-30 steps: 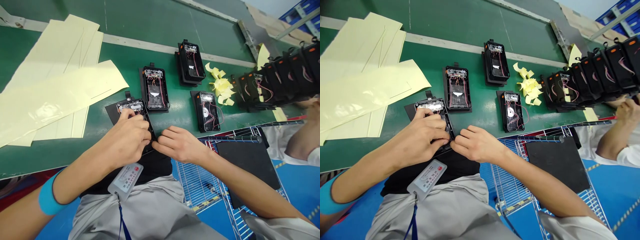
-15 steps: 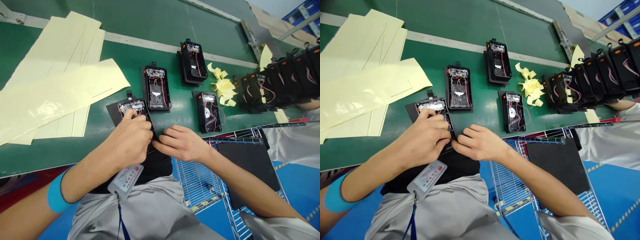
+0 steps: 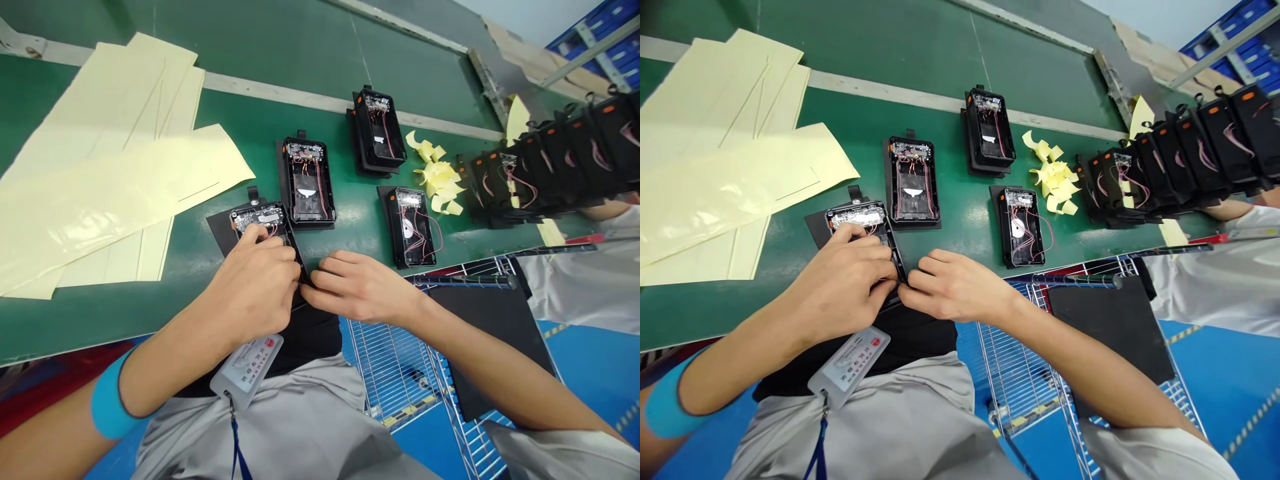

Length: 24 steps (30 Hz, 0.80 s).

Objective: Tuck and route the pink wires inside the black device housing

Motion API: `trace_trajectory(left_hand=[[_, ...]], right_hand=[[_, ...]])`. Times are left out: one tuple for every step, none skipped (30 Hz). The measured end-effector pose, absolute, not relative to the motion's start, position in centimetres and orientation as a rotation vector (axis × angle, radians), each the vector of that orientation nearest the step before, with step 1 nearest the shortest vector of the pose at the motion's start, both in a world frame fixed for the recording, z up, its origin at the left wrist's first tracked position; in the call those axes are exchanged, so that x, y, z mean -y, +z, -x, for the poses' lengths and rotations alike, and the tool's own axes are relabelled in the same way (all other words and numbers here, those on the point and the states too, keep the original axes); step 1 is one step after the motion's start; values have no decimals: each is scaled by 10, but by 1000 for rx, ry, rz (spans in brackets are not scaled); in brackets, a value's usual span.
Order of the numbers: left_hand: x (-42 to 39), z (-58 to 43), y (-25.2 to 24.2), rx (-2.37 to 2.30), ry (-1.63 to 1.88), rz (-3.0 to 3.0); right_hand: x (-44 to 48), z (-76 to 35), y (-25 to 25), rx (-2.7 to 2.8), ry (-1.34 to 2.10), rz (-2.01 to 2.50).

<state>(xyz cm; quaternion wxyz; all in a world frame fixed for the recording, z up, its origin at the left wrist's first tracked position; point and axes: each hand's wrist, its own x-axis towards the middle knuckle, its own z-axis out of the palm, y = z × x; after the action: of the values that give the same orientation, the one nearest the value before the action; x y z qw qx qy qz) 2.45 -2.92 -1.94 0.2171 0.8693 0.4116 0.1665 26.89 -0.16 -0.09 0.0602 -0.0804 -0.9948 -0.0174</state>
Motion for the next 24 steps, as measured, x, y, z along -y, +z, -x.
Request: trace_trajectory(left_hand=[[29,-25,-19,-1137,466,-2409],[29,-25,-19,-1133,471,-2410],[29,-25,-19,-1132,476,-2412],[29,-26,-19,-1134,482,-2414],[29,-26,-19,-1137,487,-2417],[29,-26,-19,-1138,492,-2419],[29,-26,-19,-1138,493,-2423],[29,-26,-19,-1136,494,-2427],[29,-26,-19,-1132,495,-2430],[29,-26,-19,-1127,497,-2432],[29,-25,-19,-1123,500,-2435],[29,-25,-19,-1121,503,-2439],[29,-25,-19,-1121,505,-2443],[29,-25,-20,-1123,507,-2447],[29,-25,-20,-1126,506,-2450],[28,-25,-20,-1129,506,-2454],[28,-25,-20,-1131,510,-2455],[28,-25,-20,-1134,515,-2454],[28,-25,-20,-1133,522,-2451],[28,-25,-20,-1130,525,-2448],[28,-25,-20,-1126,525,-2443],[28,-25,-20,-1123,519,-2438],[28,-25,-19,-1120,509,-2434],[28,-25,-19,-1118,497,-2432]], right_hand=[[1,-269,0,3018,-47,248],[1,-269,0,3028,-42,254],[1,-269,1,3038,-38,258],[1,-268,1,3048,-35,260],[1,-268,2,3057,-35,261],[1,-268,2,3066,-36,262],[0,-268,2,3072,-37,263],[0,-268,2,3078,-37,266],[0,-267,2,3081,-39,270],[0,-266,2,3085,-41,273],[-1,-266,2,3086,-41,278],[-1,-265,2,3086,-38,281],[-1,-265,2,3084,-30,285],[-1,-265,1,3083,-19,289],[-1,-266,1,3083,-12,293],[-1,-267,0,3078,9,304],[-1,-269,-2,3053,67,340],[0,-271,-3,3009,155,396],[0,-274,-5,2951,257,461],[2,-276,-7,2886,357,524],[3,-279,-8,2825,442,578],[4,-281,-9,2784,499,610],[6,-283,-9,2772,514,619],[8,-283,-9,2778,505,615]])
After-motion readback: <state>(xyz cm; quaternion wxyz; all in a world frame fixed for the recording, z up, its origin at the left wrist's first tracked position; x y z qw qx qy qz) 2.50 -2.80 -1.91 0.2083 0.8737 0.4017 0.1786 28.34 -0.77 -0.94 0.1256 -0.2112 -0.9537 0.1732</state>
